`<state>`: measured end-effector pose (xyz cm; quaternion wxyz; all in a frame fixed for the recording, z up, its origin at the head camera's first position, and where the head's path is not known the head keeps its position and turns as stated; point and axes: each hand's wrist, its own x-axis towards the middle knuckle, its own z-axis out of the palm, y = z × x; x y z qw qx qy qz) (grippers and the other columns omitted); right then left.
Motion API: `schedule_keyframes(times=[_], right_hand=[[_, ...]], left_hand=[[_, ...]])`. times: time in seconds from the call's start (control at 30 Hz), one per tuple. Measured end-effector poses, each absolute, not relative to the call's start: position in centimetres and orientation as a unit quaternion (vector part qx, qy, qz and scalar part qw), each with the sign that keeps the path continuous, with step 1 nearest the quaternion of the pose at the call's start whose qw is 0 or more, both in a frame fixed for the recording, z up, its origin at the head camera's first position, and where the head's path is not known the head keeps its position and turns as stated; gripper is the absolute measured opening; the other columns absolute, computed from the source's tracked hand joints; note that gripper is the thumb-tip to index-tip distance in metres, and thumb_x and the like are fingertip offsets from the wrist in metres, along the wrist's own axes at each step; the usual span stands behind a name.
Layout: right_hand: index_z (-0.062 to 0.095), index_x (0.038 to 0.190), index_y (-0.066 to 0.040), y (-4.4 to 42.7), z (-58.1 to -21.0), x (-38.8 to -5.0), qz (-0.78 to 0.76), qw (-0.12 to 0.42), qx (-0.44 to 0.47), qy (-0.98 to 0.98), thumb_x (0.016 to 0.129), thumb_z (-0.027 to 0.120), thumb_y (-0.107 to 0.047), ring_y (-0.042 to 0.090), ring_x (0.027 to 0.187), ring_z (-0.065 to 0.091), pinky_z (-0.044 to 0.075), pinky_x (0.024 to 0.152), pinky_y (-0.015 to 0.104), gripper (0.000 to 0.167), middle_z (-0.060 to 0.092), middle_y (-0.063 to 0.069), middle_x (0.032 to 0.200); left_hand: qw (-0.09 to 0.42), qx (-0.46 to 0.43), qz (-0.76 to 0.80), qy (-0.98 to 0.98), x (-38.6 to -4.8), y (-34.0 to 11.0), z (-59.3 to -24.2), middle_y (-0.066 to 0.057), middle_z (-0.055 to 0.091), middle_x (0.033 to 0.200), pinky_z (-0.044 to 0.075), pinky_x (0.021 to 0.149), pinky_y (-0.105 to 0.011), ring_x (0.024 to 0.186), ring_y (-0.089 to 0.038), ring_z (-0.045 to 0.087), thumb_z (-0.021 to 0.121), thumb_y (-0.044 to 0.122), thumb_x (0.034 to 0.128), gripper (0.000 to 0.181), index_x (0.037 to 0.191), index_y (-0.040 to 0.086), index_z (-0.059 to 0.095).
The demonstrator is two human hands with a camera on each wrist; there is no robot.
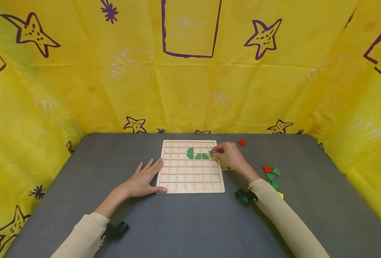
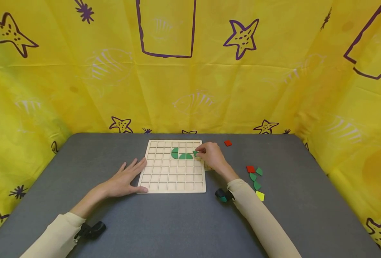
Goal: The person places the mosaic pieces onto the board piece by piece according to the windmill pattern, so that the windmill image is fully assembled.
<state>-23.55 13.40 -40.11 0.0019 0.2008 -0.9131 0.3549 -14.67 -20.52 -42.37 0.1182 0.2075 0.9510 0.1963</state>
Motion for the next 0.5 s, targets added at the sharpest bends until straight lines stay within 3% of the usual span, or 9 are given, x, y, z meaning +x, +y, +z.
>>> schedule_keyframes(times=[0.5], right_hand=[[0.078, 0.094, -0.006, 10.2, -40.8, -22.8, 0.375, -0.037, 0.201, -0.904, 0.088, 0.074, -0.017, 0.012, 0.073, 0.066, 0.054, 0.069, 0.030, 0.013, 0.074, 0.003, 0.086]], left_hand=[[0.117, 0.208, 0.198, 0.951, -14.5, -20.6, -42.4, -0.011, 0.012, 0.164, -0.001, 0.113, -0.065, 0.149, -0.041, 0.005, 0.066, 0.064, 0.0822, 0.107, 0.157, 0.005, 0.016]])
